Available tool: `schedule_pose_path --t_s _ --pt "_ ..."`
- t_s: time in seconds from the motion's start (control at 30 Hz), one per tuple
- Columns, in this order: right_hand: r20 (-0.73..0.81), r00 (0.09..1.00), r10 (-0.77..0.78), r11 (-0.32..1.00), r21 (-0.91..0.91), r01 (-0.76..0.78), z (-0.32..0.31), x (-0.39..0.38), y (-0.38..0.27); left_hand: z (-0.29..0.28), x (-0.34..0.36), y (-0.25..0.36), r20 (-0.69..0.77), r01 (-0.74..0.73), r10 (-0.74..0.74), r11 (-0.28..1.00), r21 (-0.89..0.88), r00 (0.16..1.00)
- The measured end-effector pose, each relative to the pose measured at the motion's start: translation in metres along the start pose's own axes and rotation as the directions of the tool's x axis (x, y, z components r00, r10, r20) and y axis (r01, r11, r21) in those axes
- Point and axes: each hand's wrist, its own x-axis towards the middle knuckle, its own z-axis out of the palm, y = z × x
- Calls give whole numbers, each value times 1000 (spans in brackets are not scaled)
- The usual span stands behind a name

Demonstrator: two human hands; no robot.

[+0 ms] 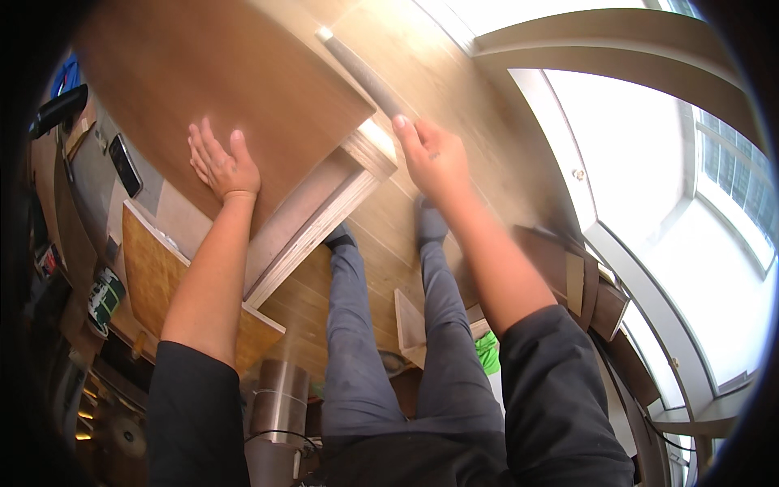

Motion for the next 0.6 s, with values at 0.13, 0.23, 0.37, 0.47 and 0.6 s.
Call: schedule_pose_path --t_s 0.13,0.23,0.37,0.47,0.6 --pt "70 997 6 994 -106 1 -4 -42 27 -3 -2 -1 0 11 -11 1000 4 1000" --pt "37 999 12 992 -123 -7 0 -36 35 -2 -2 0 5 3 -3 1000 10 1000" --pt "-61 995 74 991 112 -67 5 17 18 -3 0 1 3 -5 5 1000 0 1000" --pt "43 990 131 959 247 -138 7 27 -15 -2 0 -1 5 2 -2 1000 7 1000" --pt "154 985 82 995 36 -89 10 31 -44 -2 -1 -2 4 0 0 1000 8 1000"
